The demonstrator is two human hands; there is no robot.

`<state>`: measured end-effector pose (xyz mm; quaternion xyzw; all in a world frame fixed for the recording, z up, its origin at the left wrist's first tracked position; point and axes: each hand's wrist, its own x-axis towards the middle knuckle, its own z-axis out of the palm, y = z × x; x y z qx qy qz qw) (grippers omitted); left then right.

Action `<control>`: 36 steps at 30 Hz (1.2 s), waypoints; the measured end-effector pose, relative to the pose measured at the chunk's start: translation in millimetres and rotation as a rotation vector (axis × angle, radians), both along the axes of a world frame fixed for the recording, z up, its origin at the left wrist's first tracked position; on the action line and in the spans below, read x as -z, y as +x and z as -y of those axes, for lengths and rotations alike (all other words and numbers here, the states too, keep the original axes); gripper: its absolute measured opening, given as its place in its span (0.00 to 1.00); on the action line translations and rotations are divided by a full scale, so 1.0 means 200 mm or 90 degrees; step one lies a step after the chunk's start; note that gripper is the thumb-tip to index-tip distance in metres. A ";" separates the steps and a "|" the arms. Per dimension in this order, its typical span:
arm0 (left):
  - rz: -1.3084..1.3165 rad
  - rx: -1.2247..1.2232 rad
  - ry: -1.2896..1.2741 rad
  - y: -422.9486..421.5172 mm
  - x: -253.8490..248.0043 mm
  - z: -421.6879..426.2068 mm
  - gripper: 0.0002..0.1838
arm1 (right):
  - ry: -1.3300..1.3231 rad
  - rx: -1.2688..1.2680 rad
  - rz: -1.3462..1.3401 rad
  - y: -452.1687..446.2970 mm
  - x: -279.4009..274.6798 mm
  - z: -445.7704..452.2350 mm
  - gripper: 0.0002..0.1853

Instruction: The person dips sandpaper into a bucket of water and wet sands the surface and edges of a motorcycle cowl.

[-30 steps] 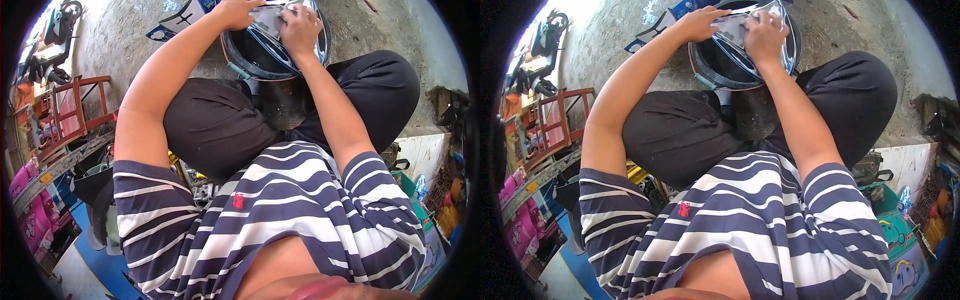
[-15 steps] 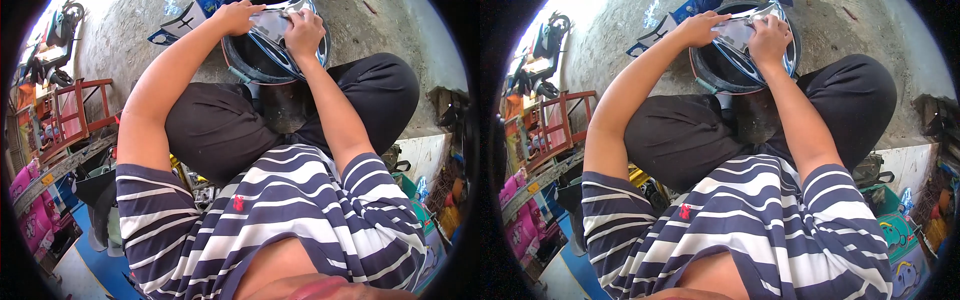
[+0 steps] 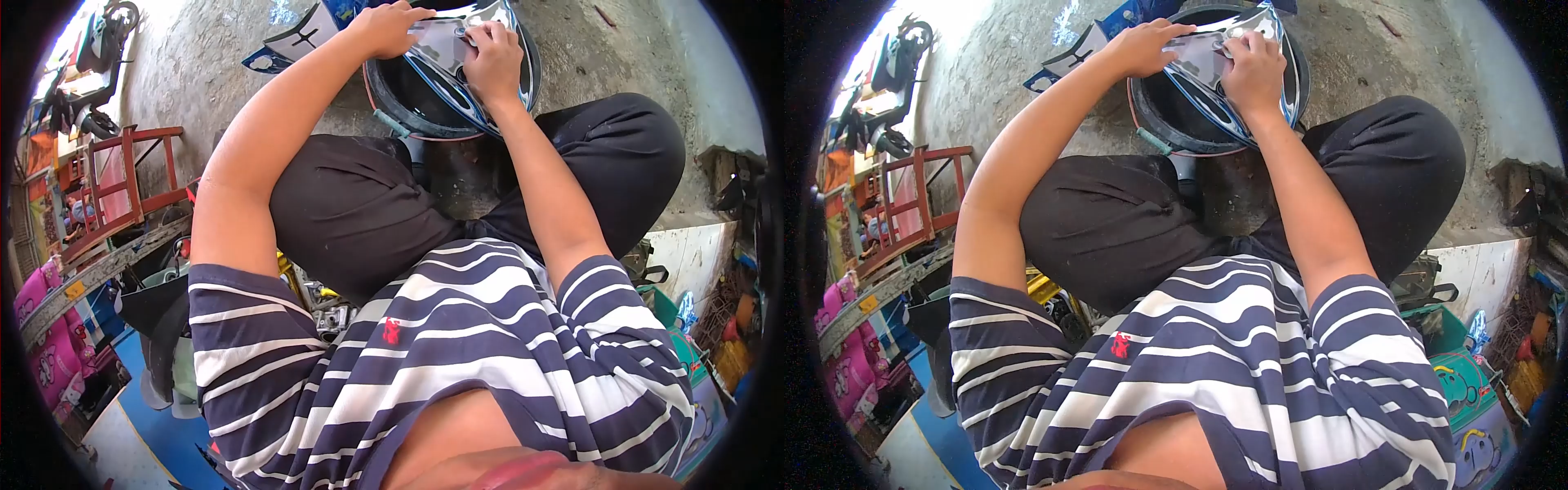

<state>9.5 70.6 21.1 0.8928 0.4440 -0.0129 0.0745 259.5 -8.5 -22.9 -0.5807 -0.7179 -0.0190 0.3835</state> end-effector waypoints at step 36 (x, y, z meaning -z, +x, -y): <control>-0.050 -0.061 -0.090 0.14 -0.13 0.05 0.35 | -0.060 0.012 0.049 0.00 -0.03 -0.02 0.09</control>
